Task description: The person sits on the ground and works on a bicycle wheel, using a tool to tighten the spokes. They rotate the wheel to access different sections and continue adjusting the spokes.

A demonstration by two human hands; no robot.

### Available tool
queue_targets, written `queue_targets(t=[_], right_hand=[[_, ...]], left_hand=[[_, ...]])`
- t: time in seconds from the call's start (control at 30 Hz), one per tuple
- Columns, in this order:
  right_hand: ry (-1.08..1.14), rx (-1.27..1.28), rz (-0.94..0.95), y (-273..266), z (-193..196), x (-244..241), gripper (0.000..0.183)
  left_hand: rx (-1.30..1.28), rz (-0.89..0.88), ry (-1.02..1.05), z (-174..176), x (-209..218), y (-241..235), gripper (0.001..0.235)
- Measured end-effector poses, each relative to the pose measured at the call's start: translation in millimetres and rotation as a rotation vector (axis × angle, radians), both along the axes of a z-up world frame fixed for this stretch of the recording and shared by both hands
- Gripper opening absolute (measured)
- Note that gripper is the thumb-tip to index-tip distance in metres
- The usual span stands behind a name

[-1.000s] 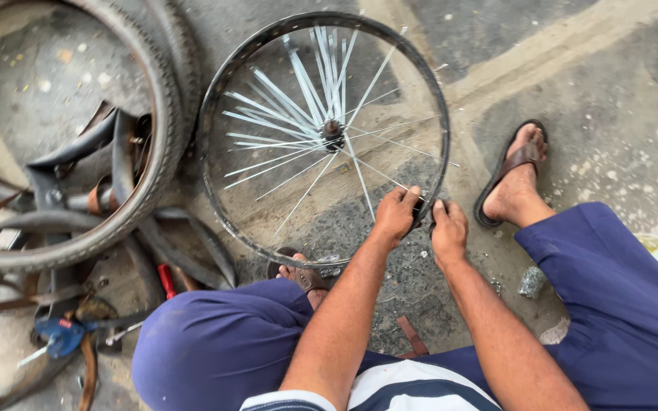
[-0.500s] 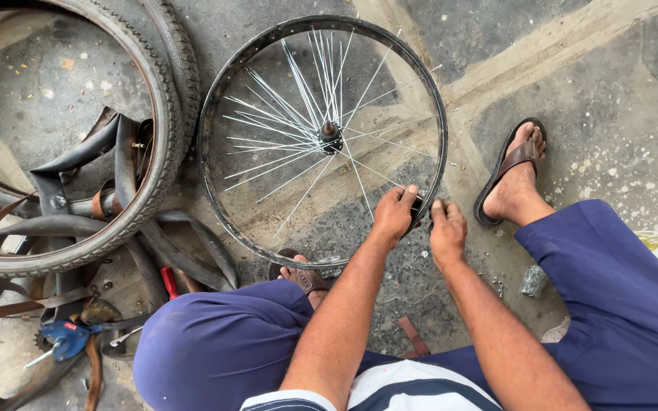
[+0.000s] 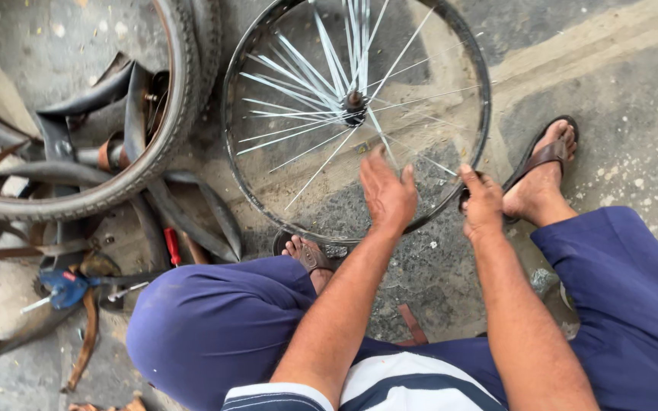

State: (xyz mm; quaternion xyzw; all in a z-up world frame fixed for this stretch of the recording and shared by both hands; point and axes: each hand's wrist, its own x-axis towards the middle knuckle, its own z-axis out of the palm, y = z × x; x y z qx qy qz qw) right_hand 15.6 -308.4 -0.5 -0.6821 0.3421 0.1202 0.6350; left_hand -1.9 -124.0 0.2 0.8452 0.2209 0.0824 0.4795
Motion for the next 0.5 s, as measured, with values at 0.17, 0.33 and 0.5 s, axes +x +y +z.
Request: queue_targets(t=[0.17,0.33,0.5], right_hand=[[0.019,-0.022,0.021,-2,-2,17,0.025],[-0.006,0.002,0.055,-1,5,13,0.029],[0.046,0.001,0.017,5,10,14,0.029]], left_hand=[[-0.587,-0.488,0.439,-44,-9,1,0.03],[-0.504,-0.447,0.373,-43,-21,-12,0.034],[-0.541,-0.48,0.494,-28,-9,-9,0.037]])
